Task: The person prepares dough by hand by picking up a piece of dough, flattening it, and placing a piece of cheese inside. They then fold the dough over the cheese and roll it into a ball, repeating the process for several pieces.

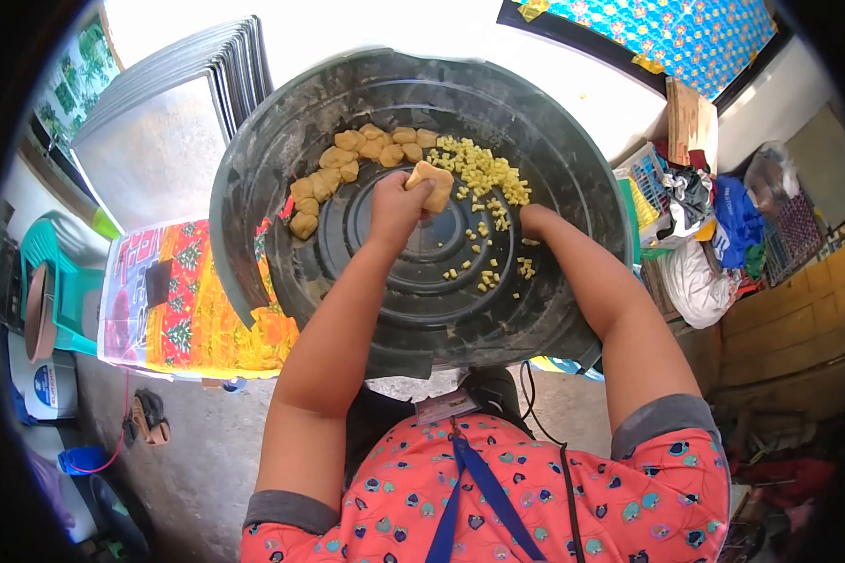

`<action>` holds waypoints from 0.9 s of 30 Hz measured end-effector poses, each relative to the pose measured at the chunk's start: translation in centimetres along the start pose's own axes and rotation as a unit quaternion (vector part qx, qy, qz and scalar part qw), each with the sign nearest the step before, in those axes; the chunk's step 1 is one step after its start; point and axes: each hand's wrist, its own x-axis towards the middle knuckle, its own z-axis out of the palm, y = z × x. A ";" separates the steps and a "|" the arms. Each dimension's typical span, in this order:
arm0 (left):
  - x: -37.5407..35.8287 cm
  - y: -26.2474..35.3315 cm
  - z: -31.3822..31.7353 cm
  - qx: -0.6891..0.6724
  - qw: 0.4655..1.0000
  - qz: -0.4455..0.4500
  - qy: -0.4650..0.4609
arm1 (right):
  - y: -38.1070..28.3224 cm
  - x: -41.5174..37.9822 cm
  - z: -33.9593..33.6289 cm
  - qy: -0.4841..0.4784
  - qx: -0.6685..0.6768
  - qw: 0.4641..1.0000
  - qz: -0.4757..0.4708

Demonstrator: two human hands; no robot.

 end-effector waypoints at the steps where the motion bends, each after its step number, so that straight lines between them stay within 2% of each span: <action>1: 0.0 -0.1 0.0 -0.001 1.000 -0.003 0.003 | 0.0 -0.1 -0.1 0.003 0.019 1.000 0.005; 6: 0.1 -0.9 -0.3 0.013 0.999 -0.029 0.012 | -1.4 -0.4 -0.6 0.017 0.084 0.996 0.009; 12: 0.3 -1.2 -0.5 -0.030 0.997 -0.068 0.013 | -2.7 -1.3 -0.1 0.074 0.039 0.996 -0.033; 18: 0.2 -1.1 -0.4 -0.042 0.995 -0.088 0.016 | -2.6 -1.1 -0.7 0.020 0.044 0.998 -0.030; 25: 0.4 -1.5 -0.8 0.026 0.994 -0.102 0.017 | -2.0 -2.3 -2.0 -0.027 -0.031 0.999 -0.008; 27: 0.4 -1.3 -1.1 0.050 0.993 -0.111 0.011 | -1.5 -2.1 -1.4 -0.014 0.005 1.000 0.007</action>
